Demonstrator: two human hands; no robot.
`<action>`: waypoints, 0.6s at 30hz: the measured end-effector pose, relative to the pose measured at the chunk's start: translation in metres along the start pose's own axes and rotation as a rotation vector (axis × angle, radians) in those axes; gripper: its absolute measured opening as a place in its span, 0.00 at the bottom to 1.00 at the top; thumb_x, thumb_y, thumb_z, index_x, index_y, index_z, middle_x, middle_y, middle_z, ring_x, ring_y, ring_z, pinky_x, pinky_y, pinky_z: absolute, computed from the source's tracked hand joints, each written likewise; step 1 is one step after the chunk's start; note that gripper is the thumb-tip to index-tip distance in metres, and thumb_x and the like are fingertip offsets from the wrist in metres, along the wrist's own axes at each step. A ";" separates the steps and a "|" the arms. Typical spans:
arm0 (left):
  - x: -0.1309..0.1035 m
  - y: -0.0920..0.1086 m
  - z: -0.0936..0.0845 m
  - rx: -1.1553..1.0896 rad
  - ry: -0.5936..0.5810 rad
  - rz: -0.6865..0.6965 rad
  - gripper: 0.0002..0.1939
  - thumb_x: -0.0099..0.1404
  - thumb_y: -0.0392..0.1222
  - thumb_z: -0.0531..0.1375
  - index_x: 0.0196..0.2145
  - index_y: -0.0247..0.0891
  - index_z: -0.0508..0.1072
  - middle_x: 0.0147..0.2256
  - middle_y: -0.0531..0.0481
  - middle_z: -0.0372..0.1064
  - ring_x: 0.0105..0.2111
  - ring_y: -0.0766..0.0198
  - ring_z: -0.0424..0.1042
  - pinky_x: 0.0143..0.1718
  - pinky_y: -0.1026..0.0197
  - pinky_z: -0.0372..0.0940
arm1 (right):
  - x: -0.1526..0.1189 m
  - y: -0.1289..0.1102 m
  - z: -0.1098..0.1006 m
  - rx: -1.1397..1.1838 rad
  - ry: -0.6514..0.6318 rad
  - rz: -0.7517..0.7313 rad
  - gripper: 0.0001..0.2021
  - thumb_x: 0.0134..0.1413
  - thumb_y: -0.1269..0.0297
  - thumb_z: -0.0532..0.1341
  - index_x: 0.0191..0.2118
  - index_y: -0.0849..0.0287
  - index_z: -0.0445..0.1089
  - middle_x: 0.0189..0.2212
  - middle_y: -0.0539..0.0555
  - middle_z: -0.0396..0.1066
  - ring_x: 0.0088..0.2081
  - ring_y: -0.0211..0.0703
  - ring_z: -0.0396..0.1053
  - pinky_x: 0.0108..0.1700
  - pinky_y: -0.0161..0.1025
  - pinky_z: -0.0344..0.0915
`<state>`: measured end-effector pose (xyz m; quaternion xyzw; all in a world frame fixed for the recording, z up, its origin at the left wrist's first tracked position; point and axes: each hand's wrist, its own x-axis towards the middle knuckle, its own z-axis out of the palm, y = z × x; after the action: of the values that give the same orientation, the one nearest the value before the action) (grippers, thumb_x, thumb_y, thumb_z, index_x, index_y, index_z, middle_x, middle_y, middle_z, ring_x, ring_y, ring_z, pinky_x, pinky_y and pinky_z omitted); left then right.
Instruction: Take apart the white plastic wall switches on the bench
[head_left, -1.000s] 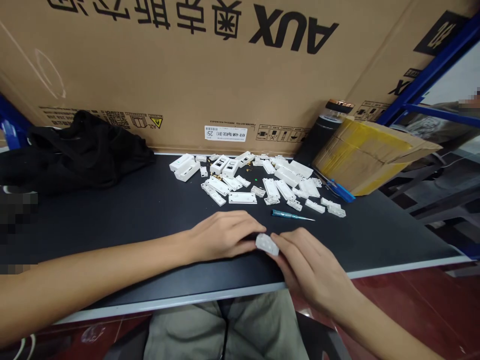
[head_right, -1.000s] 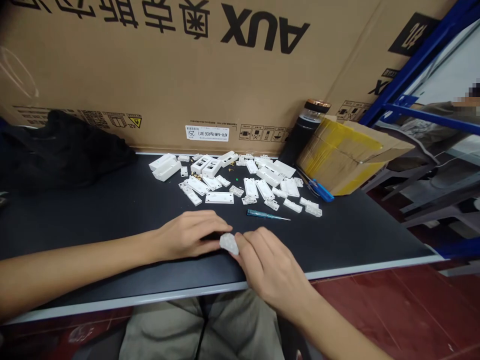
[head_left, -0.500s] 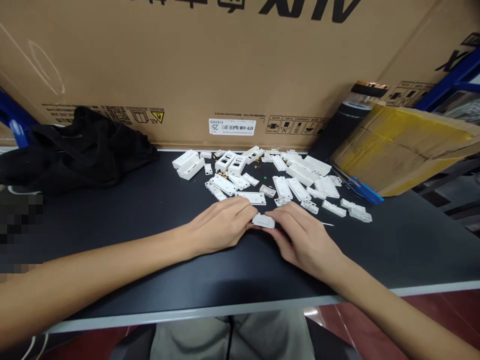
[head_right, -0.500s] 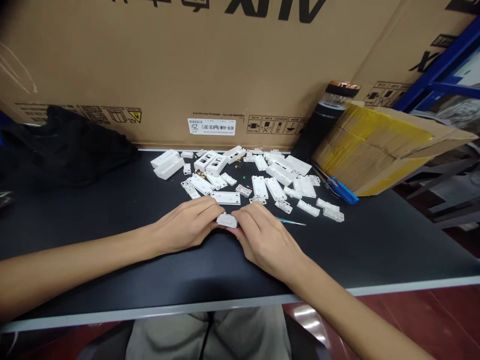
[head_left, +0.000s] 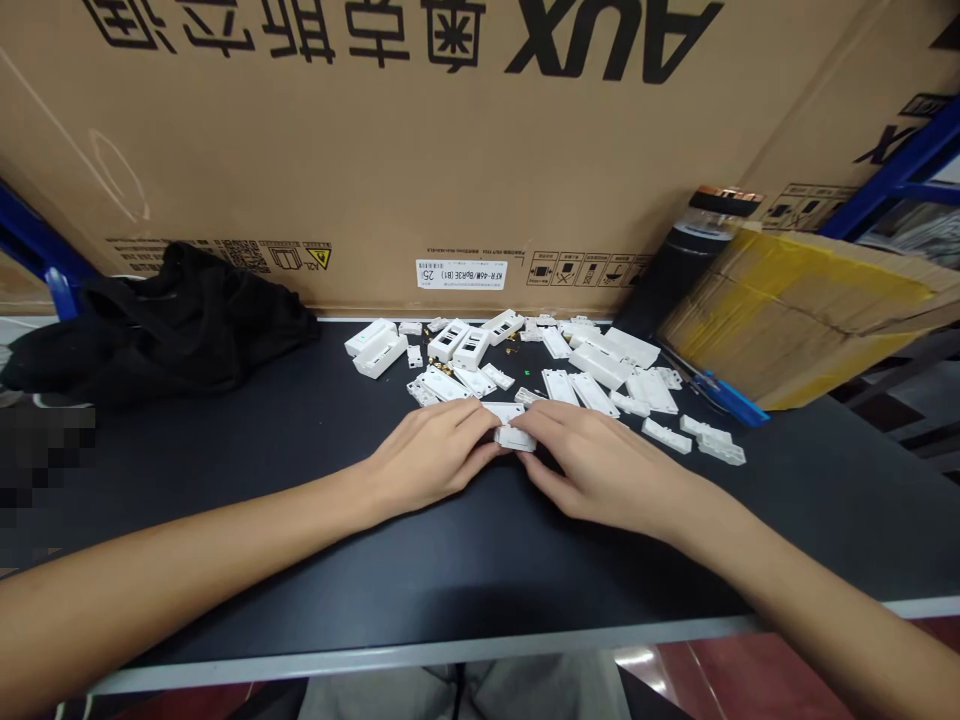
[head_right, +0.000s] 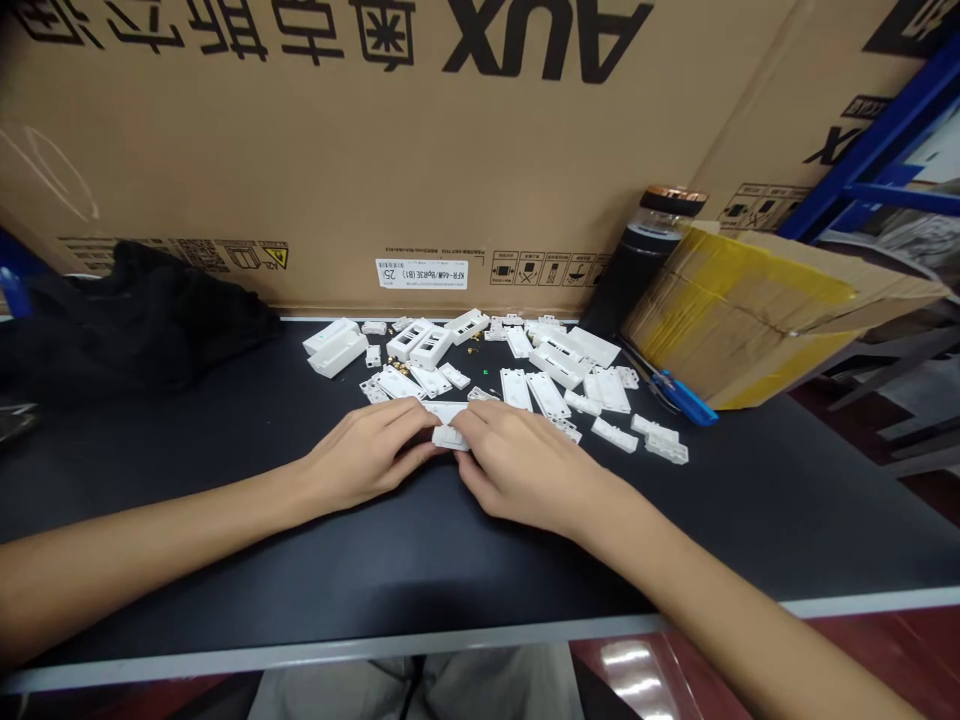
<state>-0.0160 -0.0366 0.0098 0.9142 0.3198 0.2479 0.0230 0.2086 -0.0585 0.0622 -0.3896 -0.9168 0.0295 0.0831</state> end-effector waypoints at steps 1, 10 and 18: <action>0.001 -0.003 -0.001 0.031 0.027 -0.009 0.12 0.75 0.47 0.52 0.44 0.37 0.70 0.37 0.48 0.72 0.37 0.60 0.71 0.38 0.58 0.67 | 0.007 0.004 -0.007 -0.038 -0.039 -0.013 0.06 0.63 0.70 0.56 0.40 0.60 0.70 0.36 0.58 0.73 0.36 0.47 0.71 0.38 0.40 0.63; 0.007 -0.023 -0.008 0.147 0.033 0.033 0.12 0.71 0.46 0.56 0.37 0.38 0.75 0.40 0.46 0.75 0.41 0.56 0.70 0.41 0.53 0.60 | 0.040 0.053 -0.016 0.199 0.146 0.053 0.13 0.66 0.59 0.57 0.30 0.58 0.66 0.25 0.50 0.68 0.27 0.39 0.62 0.33 0.37 0.55; 0.010 -0.026 -0.009 -0.059 -0.100 0.315 0.08 0.71 0.39 0.55 0.37 0.38 0.74 0.38 0.47 0.76 0.38 0.60 0.71 0.45 0.55 0.63 | 0.025 0.054 -0.014 0.494 0.035 0.016 0.13 0.68 0.57 0.55 0.37 0.57 0.71 0.31 0.50 0.67 0.33 0.40 0.64 0.38 0.38 0.61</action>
<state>-0.0285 -0.0109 0.0173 0.9632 0.1634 0.2117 0.0265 0.2319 -0.0034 0.0724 -0.3651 -0.8771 0.2466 0.1912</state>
